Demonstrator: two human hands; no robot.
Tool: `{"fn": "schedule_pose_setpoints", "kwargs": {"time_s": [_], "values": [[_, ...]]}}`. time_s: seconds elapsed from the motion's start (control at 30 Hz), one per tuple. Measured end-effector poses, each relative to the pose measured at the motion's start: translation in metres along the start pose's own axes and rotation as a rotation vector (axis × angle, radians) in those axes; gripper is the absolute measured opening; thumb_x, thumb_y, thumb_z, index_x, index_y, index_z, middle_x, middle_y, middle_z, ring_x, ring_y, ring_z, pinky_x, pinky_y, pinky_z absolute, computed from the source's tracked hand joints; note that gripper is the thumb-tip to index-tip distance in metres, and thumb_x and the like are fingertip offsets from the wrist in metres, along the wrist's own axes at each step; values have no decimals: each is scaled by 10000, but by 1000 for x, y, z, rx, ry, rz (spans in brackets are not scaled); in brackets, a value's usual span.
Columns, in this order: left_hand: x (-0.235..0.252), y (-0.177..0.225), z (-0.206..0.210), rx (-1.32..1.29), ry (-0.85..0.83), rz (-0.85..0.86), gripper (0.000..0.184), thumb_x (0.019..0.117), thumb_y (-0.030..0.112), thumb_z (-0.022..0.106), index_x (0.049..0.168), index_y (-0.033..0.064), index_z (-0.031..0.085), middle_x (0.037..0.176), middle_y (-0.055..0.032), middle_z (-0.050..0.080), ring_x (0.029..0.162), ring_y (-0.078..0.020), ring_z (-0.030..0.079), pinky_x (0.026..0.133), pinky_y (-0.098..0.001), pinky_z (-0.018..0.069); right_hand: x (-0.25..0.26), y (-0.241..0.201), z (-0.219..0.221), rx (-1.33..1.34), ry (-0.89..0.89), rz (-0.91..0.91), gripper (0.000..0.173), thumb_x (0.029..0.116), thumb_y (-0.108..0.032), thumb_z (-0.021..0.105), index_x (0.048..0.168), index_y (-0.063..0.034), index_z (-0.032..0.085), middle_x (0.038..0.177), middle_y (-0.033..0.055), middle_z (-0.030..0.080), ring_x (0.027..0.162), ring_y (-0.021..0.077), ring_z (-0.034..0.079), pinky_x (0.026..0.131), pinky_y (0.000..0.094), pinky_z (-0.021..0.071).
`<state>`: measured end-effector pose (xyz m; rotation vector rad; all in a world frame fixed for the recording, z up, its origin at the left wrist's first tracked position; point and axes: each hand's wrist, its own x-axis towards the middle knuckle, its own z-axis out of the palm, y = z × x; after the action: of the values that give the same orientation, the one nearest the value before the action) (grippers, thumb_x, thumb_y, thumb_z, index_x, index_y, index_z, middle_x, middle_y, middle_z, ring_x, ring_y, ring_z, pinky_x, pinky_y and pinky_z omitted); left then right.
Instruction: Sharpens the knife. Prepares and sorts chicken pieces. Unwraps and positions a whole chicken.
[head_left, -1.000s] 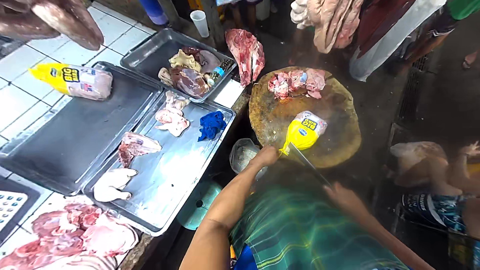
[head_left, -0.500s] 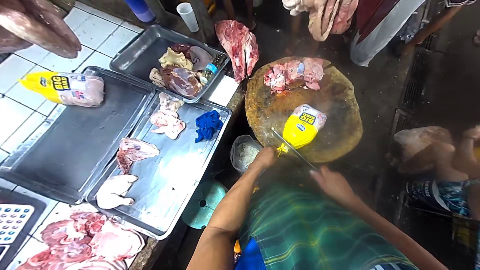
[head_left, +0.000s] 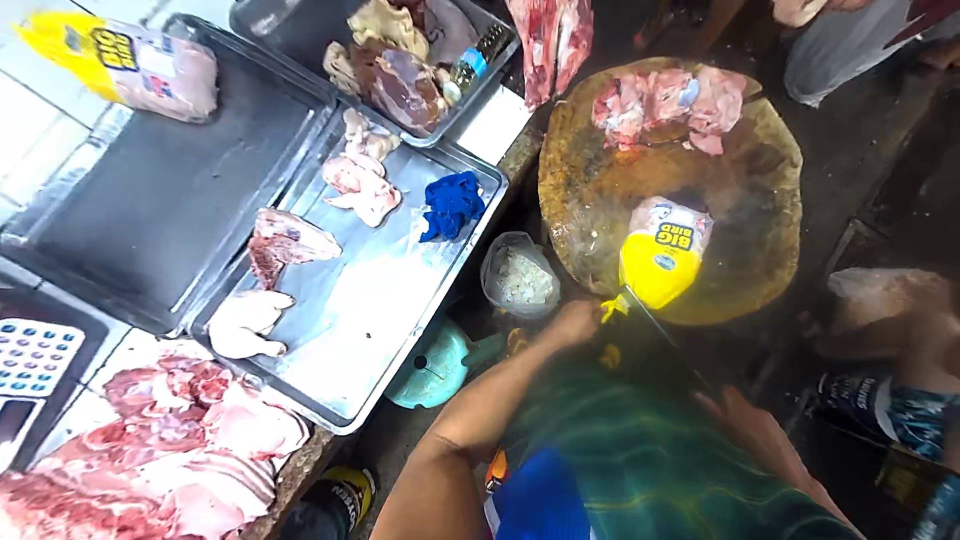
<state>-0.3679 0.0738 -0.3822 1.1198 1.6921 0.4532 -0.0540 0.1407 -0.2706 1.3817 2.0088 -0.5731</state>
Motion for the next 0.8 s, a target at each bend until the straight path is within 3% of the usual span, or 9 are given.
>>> {"fn": "schedule_pose_setpoints", "kwargs": {"time_s": [0.1,0.17,0.3,0.4,0.5,0.67,0.73,0.8], "values": [[11,-18,-12,-19,26,9,358,1105,322,432,1133,46,658,906,-170,678,819,-323,682,753,-548,563,-5,3,-1,11,-1,28,660,1034,-652,398,1304,-76,574,889,215,716,851,424,729,737,616,577],[7,-27,-32,-38,44,-66,392,1111,331,408,1150,34,661,934,-189,679,859,-341,680,793,-575,549,-5,7,-3,25,-25,31,688,1029,-672,377,1316,-78,572,889,204,714,852,413,727,744,612,578],[-10,-73,-60,-42,129,-257,386,1074,356,465,955,53,673,777,-140,655,730,-297,660,699,-540,538,0,21,4,95,23,-35,697,1011,-707,375,1195,-83,625,776,167,680,750,378,706,670,590,564],[-13,-105,-70,27,176,-438,408,1021,383,544,892,27,694,832,-192,682,816,-371,680,745,-614,526,0,22,10,173,98,-122,641,1029,-648,426,1154,-59,644,730,169,661,692,368,687,634,573,547],[10,-130,-75,57,180,-563,438,995,408,592,922,-9,705,911,-218,705,874,-386,697,794,-629,541,1,13,15,255,206,-212,632,1035,-622,431,1096,-34,653,678,147,625,617,331,646,568,531,520],[36,-144,-90,-147,240,-689,519,1012,486,568,1109,-10,686,966,-151,733,789,-265,716,774,-493,590,8,9,13,391,277,-238,643,1024,-634,405,1077,-44,656,674,113,600,602,271,613,561,496,498],[32,-134,-100,-179,367,-629,609,1035,549,497,1131,-21,691,1030,-187,735,892,-305,732,849,-532,587,10,19,15,458,318,-224,640,1017,-648,409,1081,-62,656,667,91,593,588,242,602,553,479,495],[21,-94,-109,-159,577,-502,607,1063,533,445,1199,-7,687,1122,-242,711,1073,-400,688,960,-634,518,11,30,18,533,372,-194,629,1026,-626,407,1111,-54,656,668,96,600,583,251,604,551,495,499]]}}
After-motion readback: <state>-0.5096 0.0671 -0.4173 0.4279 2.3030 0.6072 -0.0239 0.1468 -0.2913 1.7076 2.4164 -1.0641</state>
